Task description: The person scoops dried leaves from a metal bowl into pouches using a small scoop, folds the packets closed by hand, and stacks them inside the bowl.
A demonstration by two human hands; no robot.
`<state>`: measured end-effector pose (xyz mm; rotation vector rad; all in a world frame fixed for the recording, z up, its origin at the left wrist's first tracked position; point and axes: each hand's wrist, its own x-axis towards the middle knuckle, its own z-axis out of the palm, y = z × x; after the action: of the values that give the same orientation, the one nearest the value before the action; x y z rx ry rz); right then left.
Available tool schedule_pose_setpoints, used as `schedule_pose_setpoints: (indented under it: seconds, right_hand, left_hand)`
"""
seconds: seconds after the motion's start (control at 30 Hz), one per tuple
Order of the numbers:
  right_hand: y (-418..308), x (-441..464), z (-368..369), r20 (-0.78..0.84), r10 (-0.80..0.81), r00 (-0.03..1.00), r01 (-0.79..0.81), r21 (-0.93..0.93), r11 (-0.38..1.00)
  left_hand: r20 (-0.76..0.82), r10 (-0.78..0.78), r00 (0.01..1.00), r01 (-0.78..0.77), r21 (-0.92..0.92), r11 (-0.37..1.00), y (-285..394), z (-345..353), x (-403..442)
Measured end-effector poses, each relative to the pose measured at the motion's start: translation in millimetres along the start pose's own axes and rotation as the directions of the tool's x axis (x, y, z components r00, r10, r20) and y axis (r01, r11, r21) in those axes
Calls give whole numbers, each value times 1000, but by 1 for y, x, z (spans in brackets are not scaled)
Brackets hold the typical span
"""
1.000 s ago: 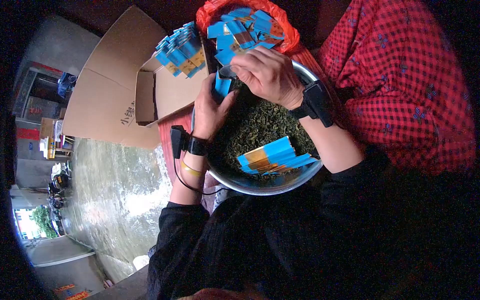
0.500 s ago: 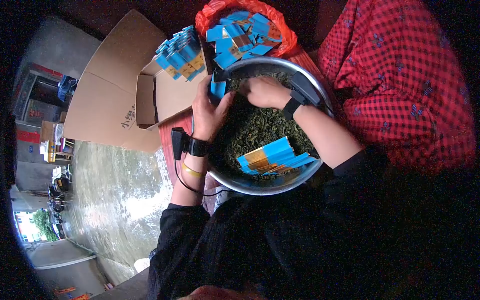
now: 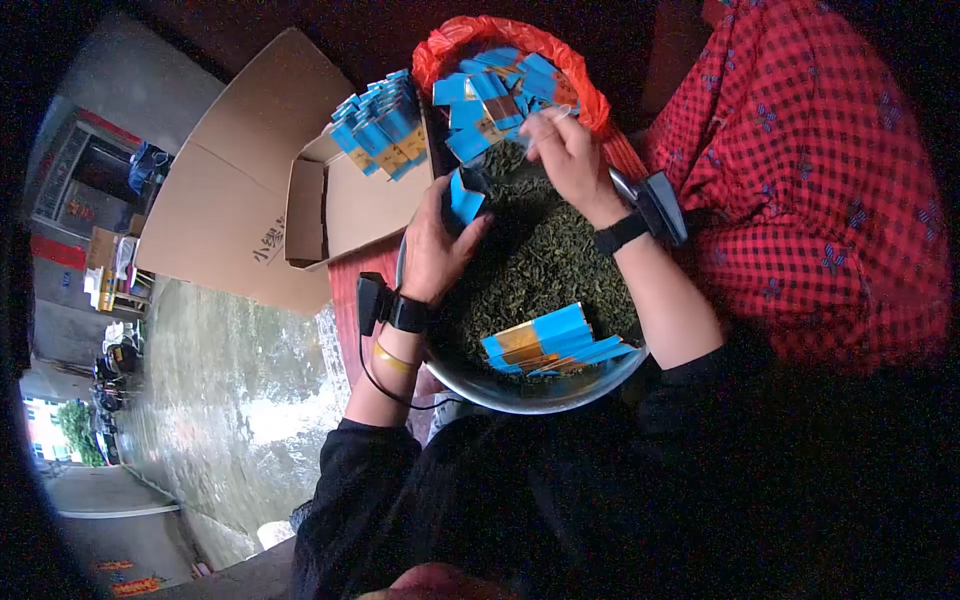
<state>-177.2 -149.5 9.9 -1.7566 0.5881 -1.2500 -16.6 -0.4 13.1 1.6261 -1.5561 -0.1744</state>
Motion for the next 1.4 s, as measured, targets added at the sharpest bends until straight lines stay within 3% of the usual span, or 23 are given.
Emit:
schedule_pose_setpoints:
  seconds: [0.1, 0.13, 0.17, 0.23, 0.43, 0.5, 0.6, 0.7, 0.83, 0.93, 0.97, 1.03, 1.17, 1.23, 1.27, 1.4]
  right_hand:
    - [-17, -10, 12, 127, -92, 988, 105, -94, 990]
    - [-27, -14, 18, 166, -186, 968, 215, -182, 959]
    - [-30, -14, 21, 222, -383, 897, 434, -261, 862]
    - [-40, -17, 25, 326, -447, 833, 541, -306, 784]
    - [-51, -14, 14, 232, -484, 844, 535, -428, 728]
    - [-47, -19, 24, 341, -495, 799, 599, -384, 702]
    - [-46, -18, 26, 329, -506, 797, 600, -338, 725]
    - [-43, -11, 12, 124, -456, 881, 466, -396, 791]
    - [-23, -6, 0, 87, -309, 947, 314, -443, 840]
    - [9, -19, 10, 376, 94, 922, 180, -630, 755]
    - [14, -25, 16, 463, 254, 849, 118, -635, 763]
    - [24, -32, 27, 537, 267, 800, 152, -612, 776]
    - [-3, -20, 20, 452, 251, 856, 84, -600, 796]
    - [-5, -11, 10, 308, 162, 937, -28, -397, 918]
    - [-1, -10, 9, 185, 32, 982, 29, -317, 948]
    - [-2, -3, 6, 24, -93, 995, 96, -170, 981]
  left_hand:
    - [-9, 25, 1000, -25, 5, 1000, -3, 2, 0]
    - [-9, 25, 1000, -25, 8, 1000, -3, 2, 0]
    - [-1, 12, 1000, -12, 12, 1000, -4, 2, 0]
    - [10, 1, 1000, -1, 18, 1000, -3, 2, -1]
    - [-8, -14, 1000, 14, -30, 999, -2, 2, -1]
    - [9, -30, 1000, 29, 6, 1000, -3, 2, -1]
    - [19, -16, 1000, 17, -21, 1000, -1, 0, -1]
    - [-30, -6, 1000, 5, -34, 999, -2, 0, 0]
    - [-37, -8, 999, 7, -25, 1000, -2, -1, -1]
    - [-35, -20, 999, 19, -42, 999, 0, -2, 0]
    - [-35, -15, 999, 13, -43, 999, -1, -2, 0]
    - [-55, 47, 997, -46, 9, 999, -4, 0, 0]
    - [-65, 27, 998, -27, -7, 1000, 0, -4, 0]
    - [-48, 3, 999, -4, -14, 1000, 1, -5, -1]
    - [-52, 4, 999, -4, -17, 1000, 0, -5, -1]
    - [-37, 7, 999, -7, -24, 1000, -2, -2, -1]
